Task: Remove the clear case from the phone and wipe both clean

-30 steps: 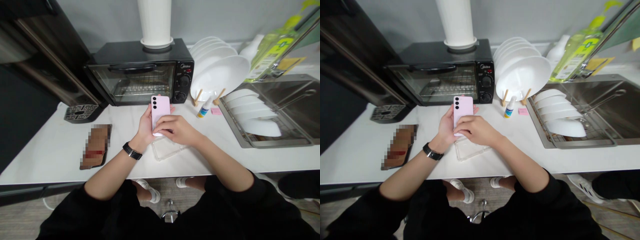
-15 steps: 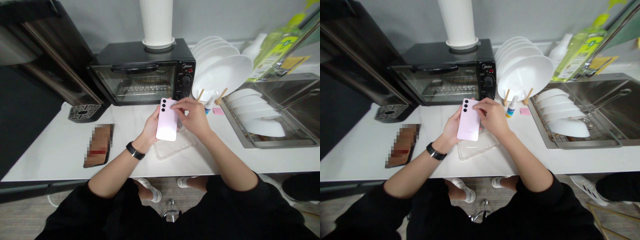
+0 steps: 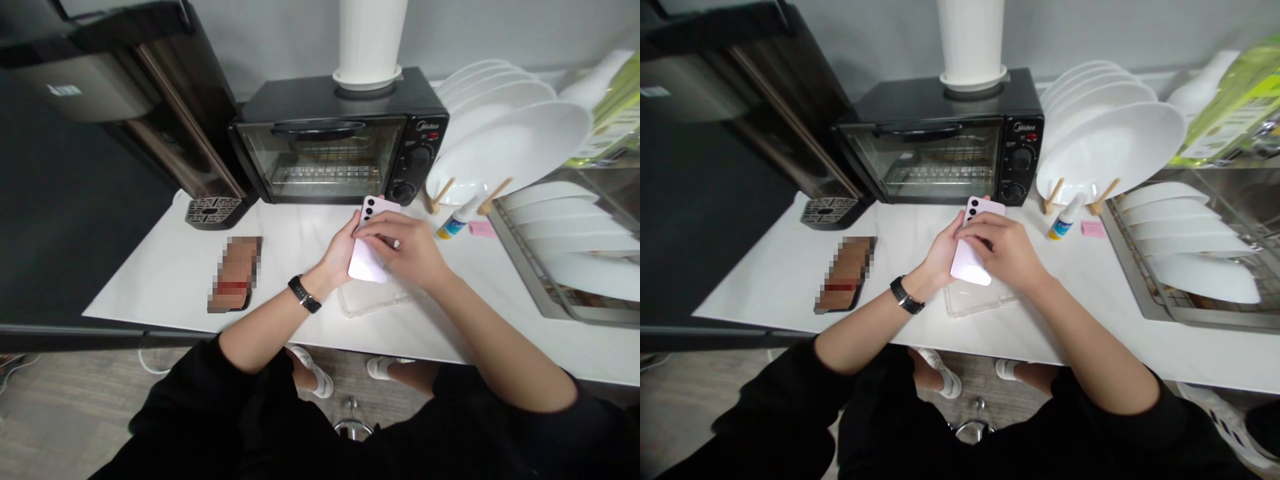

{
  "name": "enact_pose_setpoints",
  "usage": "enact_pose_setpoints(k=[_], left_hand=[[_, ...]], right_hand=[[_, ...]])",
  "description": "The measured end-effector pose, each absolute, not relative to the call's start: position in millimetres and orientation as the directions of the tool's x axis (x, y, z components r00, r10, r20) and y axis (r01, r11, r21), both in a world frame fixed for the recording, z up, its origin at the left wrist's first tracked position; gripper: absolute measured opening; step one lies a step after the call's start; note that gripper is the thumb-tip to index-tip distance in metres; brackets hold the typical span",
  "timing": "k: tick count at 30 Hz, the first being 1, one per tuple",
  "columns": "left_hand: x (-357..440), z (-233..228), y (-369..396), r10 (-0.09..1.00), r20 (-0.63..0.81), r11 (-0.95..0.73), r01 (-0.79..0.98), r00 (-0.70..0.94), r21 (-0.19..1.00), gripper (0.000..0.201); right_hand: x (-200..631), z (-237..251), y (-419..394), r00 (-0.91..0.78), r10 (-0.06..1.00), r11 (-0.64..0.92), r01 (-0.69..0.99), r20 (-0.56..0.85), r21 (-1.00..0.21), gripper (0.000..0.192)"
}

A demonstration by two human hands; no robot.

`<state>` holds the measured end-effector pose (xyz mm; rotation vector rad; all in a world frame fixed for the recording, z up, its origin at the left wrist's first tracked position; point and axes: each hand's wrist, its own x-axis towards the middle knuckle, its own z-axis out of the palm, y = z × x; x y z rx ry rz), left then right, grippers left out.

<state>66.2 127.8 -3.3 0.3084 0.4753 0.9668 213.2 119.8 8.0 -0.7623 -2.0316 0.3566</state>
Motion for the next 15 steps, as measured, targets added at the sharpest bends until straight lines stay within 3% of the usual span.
enact_pose_setpoints(k=[3,8,15], left_hand=[[62.7,0.0,130.1,0.855,-0.165,0.507,-0.725,0.492,0.466,0.054],[56.1,2.0,135.6,0.912,-0.168,0.407,-0.777,0.374,0.480,0.061],[55.3,8.5,133.4,0.901,-0.181,0.430,-0.763,0.393,0.483,0.059]], right_hand=[[211.1,6.8,116.3,-0.543,0.569,0.819,0.302,0.618,-0.488,0.022],[215.4,12.7,111.8,-0.681,0.520,0.816,0.217,0.515,-0.536,0.022],[231.6,18.8,120.1,-0.539,0.639,0.764,0.366,0.549,-0.531,0.021]])
